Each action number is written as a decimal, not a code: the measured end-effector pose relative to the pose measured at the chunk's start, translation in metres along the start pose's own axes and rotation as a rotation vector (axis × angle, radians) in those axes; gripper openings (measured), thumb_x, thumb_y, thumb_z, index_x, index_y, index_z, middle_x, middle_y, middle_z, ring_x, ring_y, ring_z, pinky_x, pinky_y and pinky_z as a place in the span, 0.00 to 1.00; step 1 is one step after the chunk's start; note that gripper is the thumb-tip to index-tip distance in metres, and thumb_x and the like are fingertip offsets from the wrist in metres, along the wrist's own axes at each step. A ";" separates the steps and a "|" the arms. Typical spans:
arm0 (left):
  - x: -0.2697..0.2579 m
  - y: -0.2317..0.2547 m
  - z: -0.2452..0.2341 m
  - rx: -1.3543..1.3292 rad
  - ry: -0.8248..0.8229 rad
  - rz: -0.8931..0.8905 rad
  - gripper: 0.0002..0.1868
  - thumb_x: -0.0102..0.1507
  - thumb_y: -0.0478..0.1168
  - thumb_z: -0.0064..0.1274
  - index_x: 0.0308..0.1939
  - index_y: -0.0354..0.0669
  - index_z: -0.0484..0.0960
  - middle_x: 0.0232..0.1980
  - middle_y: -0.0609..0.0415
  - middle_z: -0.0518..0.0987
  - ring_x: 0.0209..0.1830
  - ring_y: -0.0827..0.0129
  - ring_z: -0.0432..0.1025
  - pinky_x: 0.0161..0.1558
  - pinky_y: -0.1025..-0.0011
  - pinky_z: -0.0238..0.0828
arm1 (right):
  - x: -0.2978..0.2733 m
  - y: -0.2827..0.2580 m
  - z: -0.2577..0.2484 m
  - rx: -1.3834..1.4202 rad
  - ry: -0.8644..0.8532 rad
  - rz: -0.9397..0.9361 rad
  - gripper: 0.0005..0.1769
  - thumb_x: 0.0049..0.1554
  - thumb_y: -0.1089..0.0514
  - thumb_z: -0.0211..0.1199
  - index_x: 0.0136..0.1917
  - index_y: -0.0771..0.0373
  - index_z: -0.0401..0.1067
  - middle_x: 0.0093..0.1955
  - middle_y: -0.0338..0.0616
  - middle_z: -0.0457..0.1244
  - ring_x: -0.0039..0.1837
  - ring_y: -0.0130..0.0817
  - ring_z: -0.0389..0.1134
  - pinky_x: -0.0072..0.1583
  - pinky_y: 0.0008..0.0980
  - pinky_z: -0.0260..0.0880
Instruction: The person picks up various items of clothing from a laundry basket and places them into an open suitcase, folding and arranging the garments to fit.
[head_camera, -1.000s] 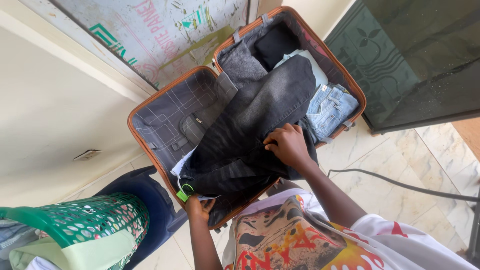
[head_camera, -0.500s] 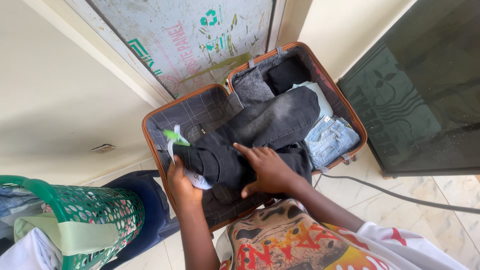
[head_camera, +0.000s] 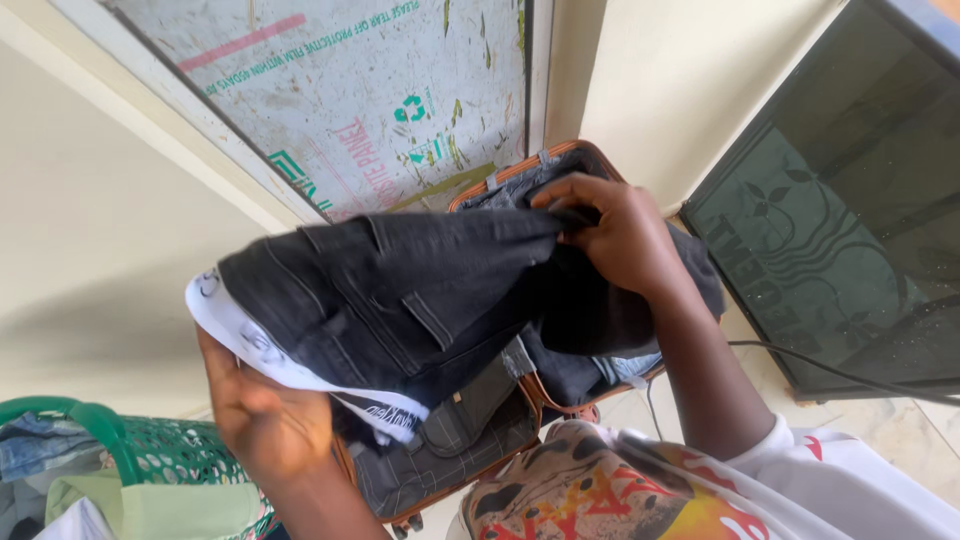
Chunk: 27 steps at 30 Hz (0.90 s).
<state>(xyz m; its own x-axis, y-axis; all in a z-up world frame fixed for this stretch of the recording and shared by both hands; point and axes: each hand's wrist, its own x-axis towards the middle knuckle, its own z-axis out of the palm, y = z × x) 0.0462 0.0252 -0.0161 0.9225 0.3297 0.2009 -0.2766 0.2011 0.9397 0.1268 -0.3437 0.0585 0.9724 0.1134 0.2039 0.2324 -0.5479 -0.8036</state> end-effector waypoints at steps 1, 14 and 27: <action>-0.007 -0.004 0.012 0.182 -0.031 0.017 0.29 0.62 0.36 0.67 0.61 0.25 0.73 0.45 0.38 0.79 0.42 0.54 0.77 0.53 0.56 0.73 | 0.007 -0.010 -0.007 0.046 0.050 -0.061 0.24 0.44 0.72 0.68 0.55 0.58 0.78 0.51 0.43 0.73 0.55 0.35 0.75 0.56 0.36 0.74; -0.014 -0.098 0.096 -0.460 0.454 -0.408 0.08 0.62 0.31 0.59 0.38 0.35 0.74 0.37 0.51 0.75 0.33 0.67 0.75 0.36 0.68 0.73 | -0.048 0.014 0.069 0.241 -0.548 0.143 0.35 0.46 0.42 0.74 0.64 0.56 0.71 0.49 0.44 0.73 0.57 0.42 0.75 0.58 0.41 0.73; -0.053 -0.108 0.082 -0.917 0.235 -0.326 0.08 0.71 0.39 0.51 0.47 0.35 0.78 0.44 0.51 0.81 0.44 0.68 0.77 0.48 0.68 0.74 | -0.107 0.088 0.210 0.218 -0.530 -0.066 0.30 0.42 0.57 0.81 0.57 0.65 0.76 0.61 0.53 0.68 0.63 0.48 0.68 0.65 0.44 0.67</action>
<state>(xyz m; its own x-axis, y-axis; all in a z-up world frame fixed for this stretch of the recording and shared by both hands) 0.0495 -0.0897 -0.1054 0.9410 0.2858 -0.1812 -0.2119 0.9151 0.3431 0.0471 -0.2298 -0.1520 0.8203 0.5719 -0.0050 0.2374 -0.3485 -0.9068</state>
